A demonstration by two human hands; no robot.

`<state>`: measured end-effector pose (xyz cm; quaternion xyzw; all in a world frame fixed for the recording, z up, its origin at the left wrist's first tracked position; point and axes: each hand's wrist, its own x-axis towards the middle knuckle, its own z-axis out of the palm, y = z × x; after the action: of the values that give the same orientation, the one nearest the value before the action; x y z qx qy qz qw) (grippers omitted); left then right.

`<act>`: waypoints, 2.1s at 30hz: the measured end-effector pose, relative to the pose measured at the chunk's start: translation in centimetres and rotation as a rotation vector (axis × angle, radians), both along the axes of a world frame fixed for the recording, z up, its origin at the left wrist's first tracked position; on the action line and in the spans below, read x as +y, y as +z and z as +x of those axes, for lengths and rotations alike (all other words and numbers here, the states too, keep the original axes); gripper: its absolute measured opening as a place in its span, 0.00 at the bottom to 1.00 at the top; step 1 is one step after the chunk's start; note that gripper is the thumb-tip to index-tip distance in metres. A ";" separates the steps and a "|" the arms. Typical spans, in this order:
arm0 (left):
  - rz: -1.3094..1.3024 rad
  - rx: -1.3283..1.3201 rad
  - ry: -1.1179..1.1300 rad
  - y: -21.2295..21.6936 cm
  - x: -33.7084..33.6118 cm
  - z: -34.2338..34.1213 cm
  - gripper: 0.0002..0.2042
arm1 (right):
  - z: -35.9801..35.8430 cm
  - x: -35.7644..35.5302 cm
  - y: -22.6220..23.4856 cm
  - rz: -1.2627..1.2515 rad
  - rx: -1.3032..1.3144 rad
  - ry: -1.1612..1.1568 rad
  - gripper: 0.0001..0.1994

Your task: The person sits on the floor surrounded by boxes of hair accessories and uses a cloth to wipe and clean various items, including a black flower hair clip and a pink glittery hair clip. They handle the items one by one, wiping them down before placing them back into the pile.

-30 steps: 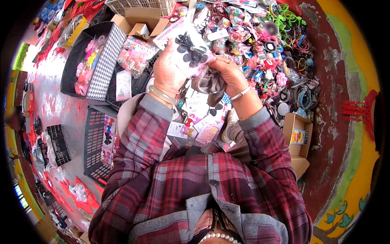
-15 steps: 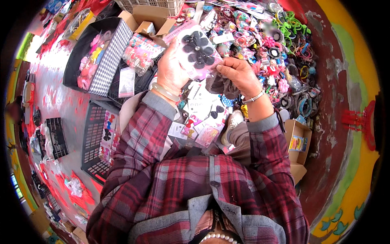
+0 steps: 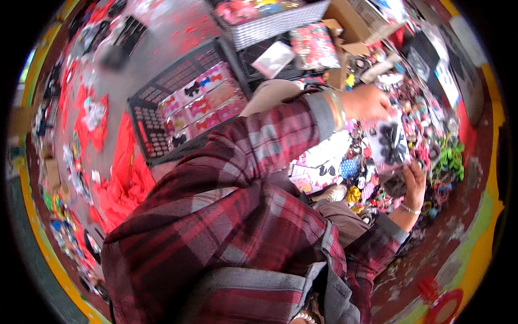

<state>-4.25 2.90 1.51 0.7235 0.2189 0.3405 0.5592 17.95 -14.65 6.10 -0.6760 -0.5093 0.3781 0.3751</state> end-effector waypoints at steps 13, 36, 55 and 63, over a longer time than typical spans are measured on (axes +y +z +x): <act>-0.449 -0.349 0.476 0.5 -1.5 -27.9 0.15 | -1.9 -3.0 -9.4 0.034 0.424 -0.298 0.14; -1.497 -0.023 1.092 -33.6 -10.4 -53.7 0.03 | -4.7 -3.7 -14.9 -0.361 0.281 -0.461 0.11; 0.088 1.755 -0.119 -45.5 -11.7 -56.7 0.11 | -6.0 -2.7 -16.4 -0.477 0.200 -0.301 0.12; 0.031 1.641 0.058 -31.3 -4.7 -48.5 0.13 | -5.2 -3.3 -14.7 -0.345 -0.141 -0.227 0.13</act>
<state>-52.75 -1.84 -29.84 0.7441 0.5722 -0.2797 0.2019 12.76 -17.98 -8.62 -0.8079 -0.3828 0.3667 0.2574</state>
